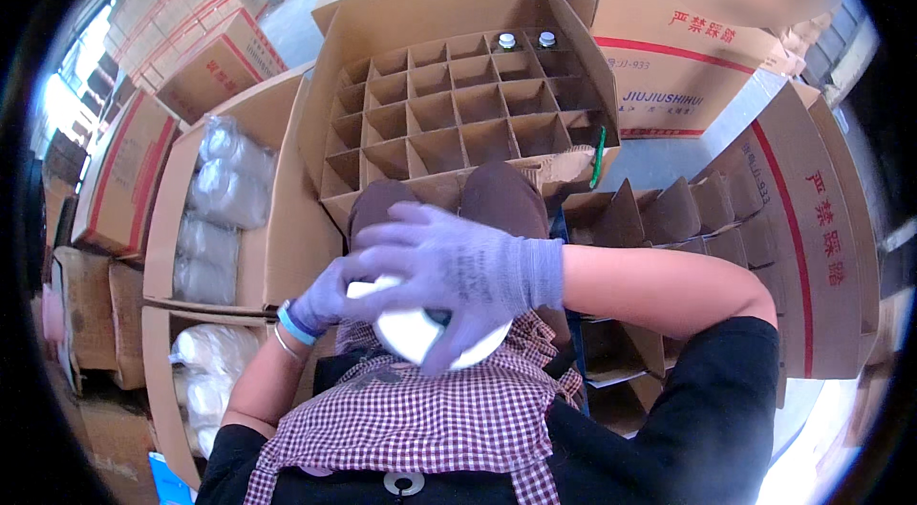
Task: The person packs white plastic jugs into a cardboard box with dividers. They first place a blue and white product box into the container, then repeatedly pick up jugs, wrap them in clear plastic bags, and place them into the box compartments. The person also handles a roll of white tape and a green pen during the process.
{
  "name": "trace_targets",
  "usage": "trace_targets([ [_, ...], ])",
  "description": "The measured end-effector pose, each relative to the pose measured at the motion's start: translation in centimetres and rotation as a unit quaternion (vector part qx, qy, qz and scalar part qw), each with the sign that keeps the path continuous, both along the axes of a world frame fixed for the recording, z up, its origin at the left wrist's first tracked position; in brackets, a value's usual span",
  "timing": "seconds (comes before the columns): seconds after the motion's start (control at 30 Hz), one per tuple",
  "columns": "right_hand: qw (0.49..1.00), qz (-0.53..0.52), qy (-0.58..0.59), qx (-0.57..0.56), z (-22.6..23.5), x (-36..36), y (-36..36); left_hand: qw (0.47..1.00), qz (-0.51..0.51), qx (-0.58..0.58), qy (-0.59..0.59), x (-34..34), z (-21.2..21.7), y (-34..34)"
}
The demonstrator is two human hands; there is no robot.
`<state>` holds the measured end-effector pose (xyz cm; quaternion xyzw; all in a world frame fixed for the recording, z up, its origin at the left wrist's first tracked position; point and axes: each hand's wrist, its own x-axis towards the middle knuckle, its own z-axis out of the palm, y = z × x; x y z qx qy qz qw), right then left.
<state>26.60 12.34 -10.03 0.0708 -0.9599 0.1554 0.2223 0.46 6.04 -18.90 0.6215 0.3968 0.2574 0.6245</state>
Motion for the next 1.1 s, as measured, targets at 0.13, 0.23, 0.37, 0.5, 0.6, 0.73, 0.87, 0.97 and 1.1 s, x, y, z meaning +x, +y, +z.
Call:
trace_targets([
  [0.13,0.812,-0.276,-0.052,-0.512,-8.9,1.9,3.3,0.938,0.336,0.051,0.071,7.1,-2.4,-4.7],
  [0.23,0.867,-0.303,-0.032,-0.395,-10.7,2.7,4.2,0.946,0.315,0.07,0.002,7.7,-2.4,-4.9],
  [0.37,0.878,-0.328,-0.056,-0.344,-7.4,2.5,2.6,0.96,0.262,0.045,0.086,5.2,-0.2,-3.8],
  [0.5,0.805,-0.428,-0.107,-0.397,-7.5,1.9,0.7,0.949,0.232,0.167,0.135,6.6,-2.1,-5.9],
  [0.6,0.808,-0.409,-0.074,-0.418,-7.5,1.1,0.0,0.962,0.23,0.097,0.111,6.0,-0.8,-5.3],
  [0.73,0.912,-0.318,-0.105,-0.238,-4.9,-0.4,-0.5,0.98,0.185,0.071,-0.001,3.1,-1.8,-4.1],
  [0.87,0.975,-0.152,-0.123,-0.103,-2.2,-2.1,-1.6,0.99,0.001,-0.04,-0.134,-0.8,-3.2,0.5],
  [0.97,0.982,0.104,-0.158,-0.002,-1.4,-4.7,-2.5,0.967,-0.152,-0.09,-0.184,-1.3,-7.0,5.0],
  [1.1,0.943,0.275,-0.187,-0.017,0.9,-8.3,-2.1,0.957,-0.187,-0.095,-0.201,-1.0,-7.1,5.6],
])
